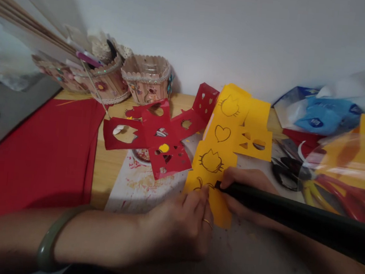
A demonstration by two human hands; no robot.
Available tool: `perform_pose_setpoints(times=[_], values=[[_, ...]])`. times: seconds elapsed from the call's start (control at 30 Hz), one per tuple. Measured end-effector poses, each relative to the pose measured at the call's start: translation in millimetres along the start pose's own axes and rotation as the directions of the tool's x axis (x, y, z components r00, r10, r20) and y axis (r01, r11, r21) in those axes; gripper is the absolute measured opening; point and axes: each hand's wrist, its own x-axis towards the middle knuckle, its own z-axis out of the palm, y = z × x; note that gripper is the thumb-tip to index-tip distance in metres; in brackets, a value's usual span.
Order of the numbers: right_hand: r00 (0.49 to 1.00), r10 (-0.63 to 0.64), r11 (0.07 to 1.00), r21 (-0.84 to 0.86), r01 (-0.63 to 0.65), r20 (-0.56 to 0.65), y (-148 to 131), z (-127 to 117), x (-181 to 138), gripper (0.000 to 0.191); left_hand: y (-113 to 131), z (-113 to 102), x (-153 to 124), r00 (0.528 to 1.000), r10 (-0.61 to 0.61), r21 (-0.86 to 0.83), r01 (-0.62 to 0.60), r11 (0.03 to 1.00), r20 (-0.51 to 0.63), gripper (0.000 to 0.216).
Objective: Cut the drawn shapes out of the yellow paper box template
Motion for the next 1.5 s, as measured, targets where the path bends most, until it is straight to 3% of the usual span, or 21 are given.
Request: perform_pose_setpoints(times=[0.27, 0.37, 0.43, 0.5, 0.57, 0.63, 0.73, 0.93, 1.07, 1.2, 1.33, 1.5], values=[[1.000, -0.001, 1.000, 0.005, 0.001, -0.006, -1, 0, 0, 0.015, 1, 2, -2, 1.000, 0.028, 0.014, -0.028, 0.999, 0.013, 0.025], [1.000, -0.010, 1.000, 0.014, 0.009, 0.007, 0, 0, -1, 0.014, -10, 0, 0, 0.999, 0.032, -0.056, -0.029, 0.998, 0.044, 0.021], [0.999, -0.020, 1.000, 0.007, 0.020, 0.026, 0, 0, -1, 0.014, -27, -8, 6, 0.991, -0.041, -0.148, 0.060, 0.987, 0.130, 0.019], [0.998, -0.038, 0.999, -0.022, 0.039, 0.043, -1, 0, -1, 0.013, -48, -18, 16, 0.975, -0.219, -0.106, 0.222, 0.969, 0.039, 0.018], [0.997, -0.051, 0.997, -0.055, 0.054, 0.050, -3, -1, -2, 0.011, -70, -27, 30, 0.899, -0.438, -0.076, 0.434, 0.898, -0.033, 0.020], [0.997, -0.058, 0.995, -0.077, 0.062, 0.060, -5, -1, -2, 0.010, -88, -30, 47, 0.778, -0.628, -0.104, 0.626, 0.773, 0.008, 0.019], [0.995, -0.066, 0.989, -0.124, 0.076, 0.080, -6, -1, -1, 0.009, -106, -22, 71, 0.690, -0.706, -0.156, 0.724, 0.672, 0.160, 0.039], [0.991, -0.061, 0.980, -0.181, 0.082, 0.119, -7, -2, 0, 0.009, -123, 16, 102, 0.589, -0.678, -0.254, 0.806, 0.535, 0.440, 0.051], [0.991, -0.044, 0.977, -0.203, 0.069, 0.126, -13, -4, 2, 0.007, -137, 32, 109, 0.577, -0.673, -0.259, 0.814, 0.520, 0.462, 0.036], [0.992, -0.036, 0.970, -0.233, 0.063, 0.120, -19, -6, 1, 0.006, -144, 26, 105, 0.603, -0.681, -0.260, 0.796, 0.546, 0.417, 0.025], [0.991, -0.016, 0.987, -0.159, 0.038, 0.135, -19, -7, 1, 0.004, -137, 4, 89, 0.618, -0.711, -0.232, 0.786, 0.573, 0.337, 0.042], [0.987, -0.025, 0.995, -0.093, 0.040, 0.158, -20, -10, 3, 0.005, -120, -25, 61, 0.718, -0.670, -0.103, 0.693, 0.714, 0.186, 0.081]])
